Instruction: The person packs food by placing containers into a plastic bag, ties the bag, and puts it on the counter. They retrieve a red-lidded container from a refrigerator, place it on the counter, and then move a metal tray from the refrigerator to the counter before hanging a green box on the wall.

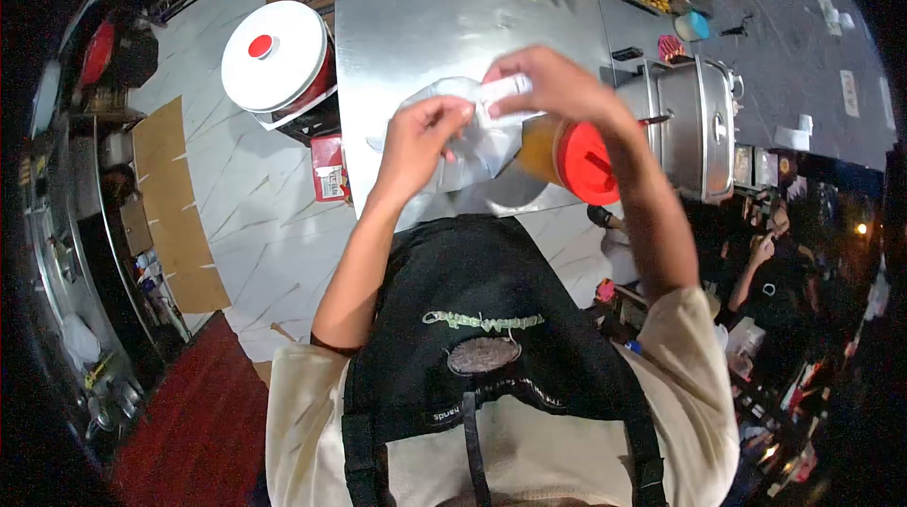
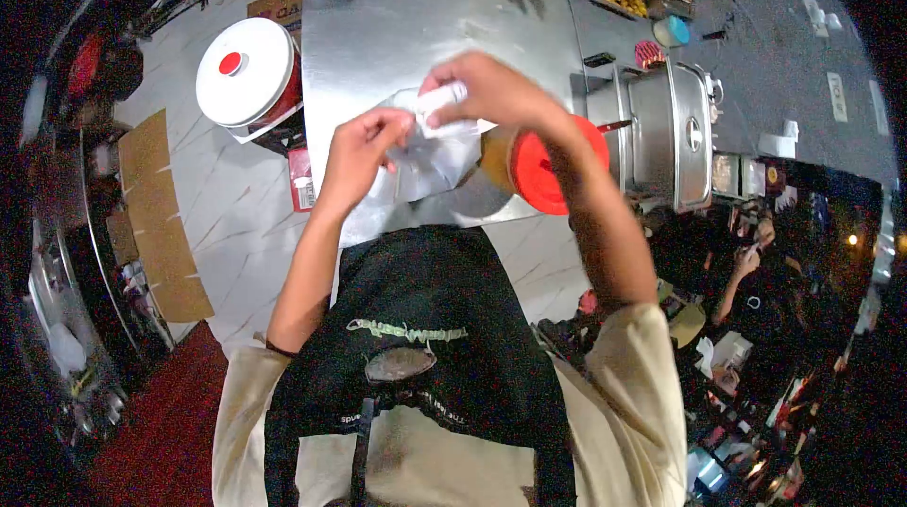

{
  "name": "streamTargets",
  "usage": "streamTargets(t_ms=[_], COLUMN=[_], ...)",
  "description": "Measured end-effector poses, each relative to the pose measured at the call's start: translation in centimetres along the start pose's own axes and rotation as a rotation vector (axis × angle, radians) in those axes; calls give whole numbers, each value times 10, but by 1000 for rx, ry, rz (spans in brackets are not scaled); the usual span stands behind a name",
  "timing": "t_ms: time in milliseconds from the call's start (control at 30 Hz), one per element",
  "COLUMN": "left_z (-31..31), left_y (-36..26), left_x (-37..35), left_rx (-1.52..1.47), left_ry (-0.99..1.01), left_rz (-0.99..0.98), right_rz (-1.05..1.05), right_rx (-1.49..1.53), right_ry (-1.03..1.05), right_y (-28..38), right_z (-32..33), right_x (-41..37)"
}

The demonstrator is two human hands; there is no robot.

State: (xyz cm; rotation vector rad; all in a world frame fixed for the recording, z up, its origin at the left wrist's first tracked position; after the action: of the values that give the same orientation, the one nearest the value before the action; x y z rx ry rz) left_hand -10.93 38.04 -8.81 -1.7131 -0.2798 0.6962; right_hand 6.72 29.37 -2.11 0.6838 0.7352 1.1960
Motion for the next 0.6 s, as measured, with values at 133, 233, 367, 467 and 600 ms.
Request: streamTargets(t_ms=[133, 233, 367, 467, 600], left_z=[-1, 2, 6, 15, 7], left_y=[2, 10, 20, 31, 22], left_x=[46, 56, 51, 48, 41], left_rx=[350, 550, 577, 539, 681], left_ry=[5, -106, -53, 70, -153], left_rz=[-116, -153, -187, -41, -331], right_rz=[-260, -352, -401, -417, -396], right_rx=[-82, -110, -26, -10, -177], right_ry=[239, 327, 421, 441, 394], right_y=[-36, -80, -132, -138, -151], right_z=[19, 8, -15, -28, -45], right_x=[42, 52, 48, 45, 48])
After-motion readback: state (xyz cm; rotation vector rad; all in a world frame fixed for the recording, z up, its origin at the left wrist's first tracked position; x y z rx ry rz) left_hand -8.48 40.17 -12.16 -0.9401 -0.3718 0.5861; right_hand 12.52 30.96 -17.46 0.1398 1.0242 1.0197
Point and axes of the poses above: each hand's wrist, its own x-axis towards the middle knuckle, its own z-axis out of the back of the hand, y = z × x, the point moved 5 cm from there along x, towards the middle knuckle, and after that the axes turned 9 degrees about -y, right-handed, at the moved point
